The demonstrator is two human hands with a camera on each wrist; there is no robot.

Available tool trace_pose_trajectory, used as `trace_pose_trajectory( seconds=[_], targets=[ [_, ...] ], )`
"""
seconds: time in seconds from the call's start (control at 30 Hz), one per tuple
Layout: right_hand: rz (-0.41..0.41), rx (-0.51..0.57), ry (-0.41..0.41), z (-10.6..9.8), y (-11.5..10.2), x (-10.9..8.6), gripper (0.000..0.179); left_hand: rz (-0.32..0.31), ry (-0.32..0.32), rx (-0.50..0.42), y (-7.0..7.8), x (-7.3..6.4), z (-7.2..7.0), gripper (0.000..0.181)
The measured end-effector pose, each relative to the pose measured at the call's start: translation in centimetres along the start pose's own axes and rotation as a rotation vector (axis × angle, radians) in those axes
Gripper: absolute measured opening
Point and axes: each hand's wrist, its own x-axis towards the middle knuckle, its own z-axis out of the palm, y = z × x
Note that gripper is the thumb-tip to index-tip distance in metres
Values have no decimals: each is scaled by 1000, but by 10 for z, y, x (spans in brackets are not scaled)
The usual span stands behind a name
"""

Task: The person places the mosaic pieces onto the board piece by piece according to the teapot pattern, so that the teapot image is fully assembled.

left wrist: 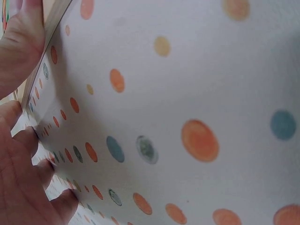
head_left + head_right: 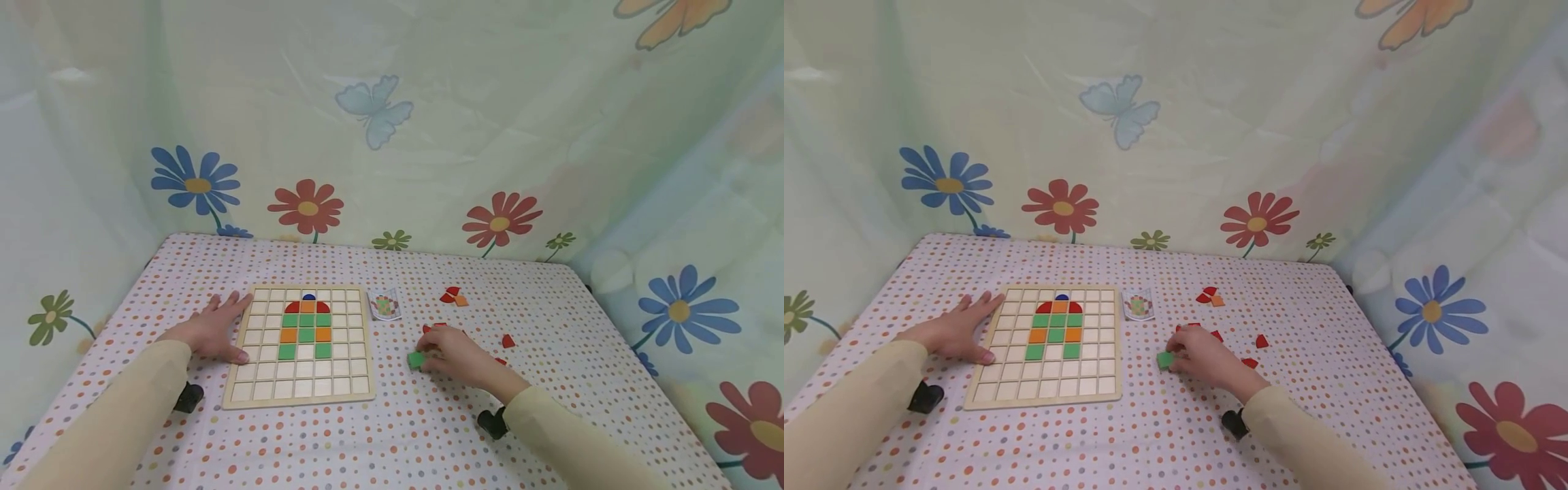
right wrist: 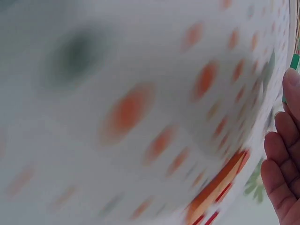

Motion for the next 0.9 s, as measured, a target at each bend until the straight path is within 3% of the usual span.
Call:
trace_pose_trajectory(
  seconds=[0.33,0.5,0.9],
  targets=[
    [-159,-3,-33,22,-49,40,18,-21,-7,12,0,0,0,124],
    [-173,-19,-61,30,-75,53,21,-18,-5,18,1,-1,0,125],
    [-308,-182,-95,43,-117,72,20,-30,0,37,1,3,1,125]
  ],
)
